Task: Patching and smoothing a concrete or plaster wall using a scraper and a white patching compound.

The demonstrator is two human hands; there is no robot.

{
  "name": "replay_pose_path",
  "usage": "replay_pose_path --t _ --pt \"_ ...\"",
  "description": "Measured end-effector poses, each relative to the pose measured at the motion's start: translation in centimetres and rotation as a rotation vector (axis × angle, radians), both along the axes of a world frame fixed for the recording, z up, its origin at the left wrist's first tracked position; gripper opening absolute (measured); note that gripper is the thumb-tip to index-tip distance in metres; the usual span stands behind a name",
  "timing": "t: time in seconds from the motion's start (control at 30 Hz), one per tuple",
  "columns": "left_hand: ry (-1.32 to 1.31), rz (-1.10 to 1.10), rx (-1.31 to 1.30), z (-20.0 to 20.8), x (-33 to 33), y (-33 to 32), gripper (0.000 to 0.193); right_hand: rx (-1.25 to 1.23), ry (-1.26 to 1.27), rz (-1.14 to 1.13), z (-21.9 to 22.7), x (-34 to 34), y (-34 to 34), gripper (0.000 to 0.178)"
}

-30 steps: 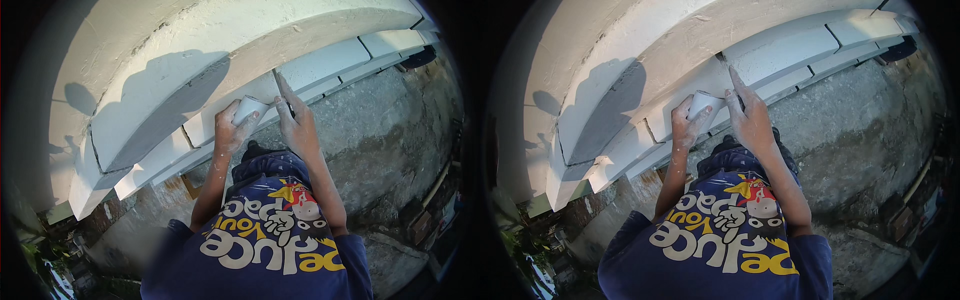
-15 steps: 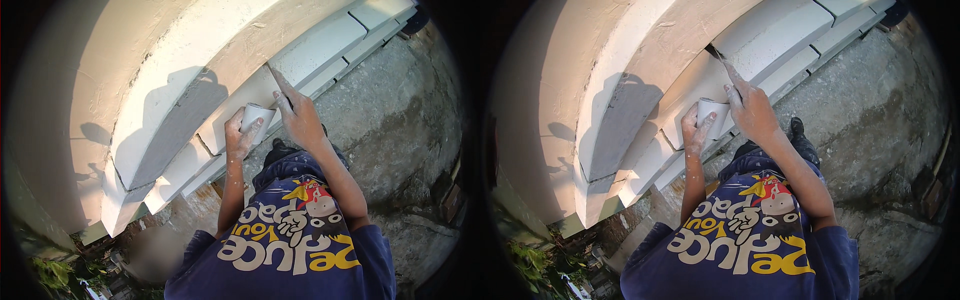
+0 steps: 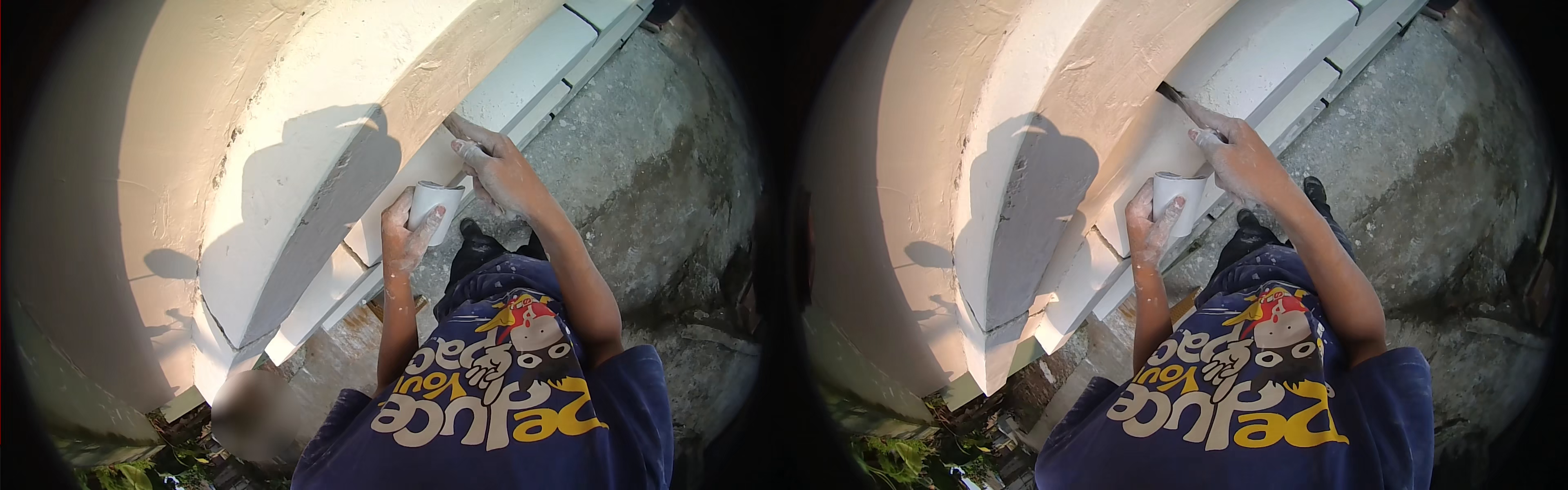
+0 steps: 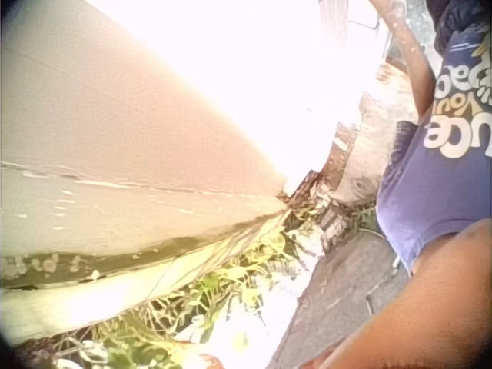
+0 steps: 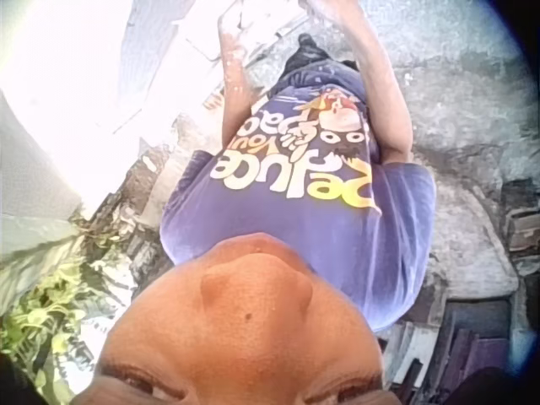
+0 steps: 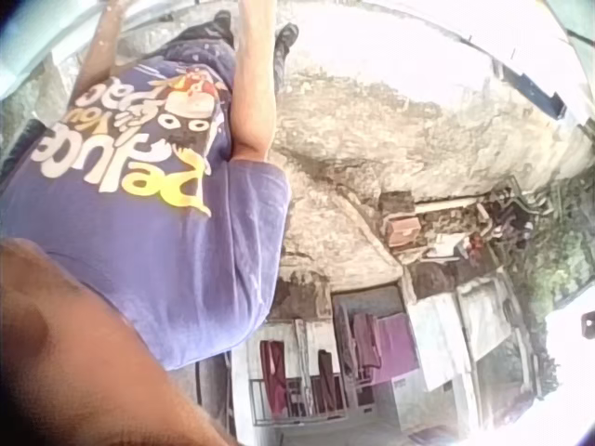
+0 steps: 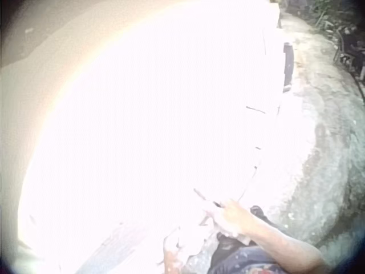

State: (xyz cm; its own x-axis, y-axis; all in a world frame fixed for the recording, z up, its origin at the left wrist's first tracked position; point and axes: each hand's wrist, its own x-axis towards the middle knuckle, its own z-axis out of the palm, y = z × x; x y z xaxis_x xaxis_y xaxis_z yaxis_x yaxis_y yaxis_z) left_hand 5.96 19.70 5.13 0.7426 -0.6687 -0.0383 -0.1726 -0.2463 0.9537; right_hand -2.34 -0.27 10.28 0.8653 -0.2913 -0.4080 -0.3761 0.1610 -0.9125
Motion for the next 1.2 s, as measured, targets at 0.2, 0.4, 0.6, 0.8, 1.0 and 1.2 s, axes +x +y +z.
replay_pose_path --t 0.2,0.4,0.6,0.8,1.0,1.2 --pt "0.001 -0.055 0.037 0.2 0.4 -0.2 0.035 -0.027 -0.129 -0.143 -0.7 0.0 0.5 0.052" --pt "0.065 -0.063 0.005 -0.9 0.4 0.3 0.034 -0.287 -0.229 -0.089 -5.5 -1.6 0.3 0.051" --pt "0.032 -0.033 0.042 -0.1 0.1 0.2 0.032 -0.169 -0.030 -0.004 -2.4 -2.6 0.3 0.051" --pt "0.034 -0.023 0.015 -0.7 0.2 0.5 0.033 -0.324 -0.208 -0.081 -4.9 -2.0 0.3 0.050" --pt "0.046 0.002 -0.016 -0.6 0.3 0.2 0.037 -0.287 -0.120 0.032 -3.4 -1.7 -0.2 0.047" --pt "0.085 -0.005 -0.020 0.2 0.0 -0.1 0.046 -0.321 -0.093 0.017 -2.4 -1.5 0.5 0.049"
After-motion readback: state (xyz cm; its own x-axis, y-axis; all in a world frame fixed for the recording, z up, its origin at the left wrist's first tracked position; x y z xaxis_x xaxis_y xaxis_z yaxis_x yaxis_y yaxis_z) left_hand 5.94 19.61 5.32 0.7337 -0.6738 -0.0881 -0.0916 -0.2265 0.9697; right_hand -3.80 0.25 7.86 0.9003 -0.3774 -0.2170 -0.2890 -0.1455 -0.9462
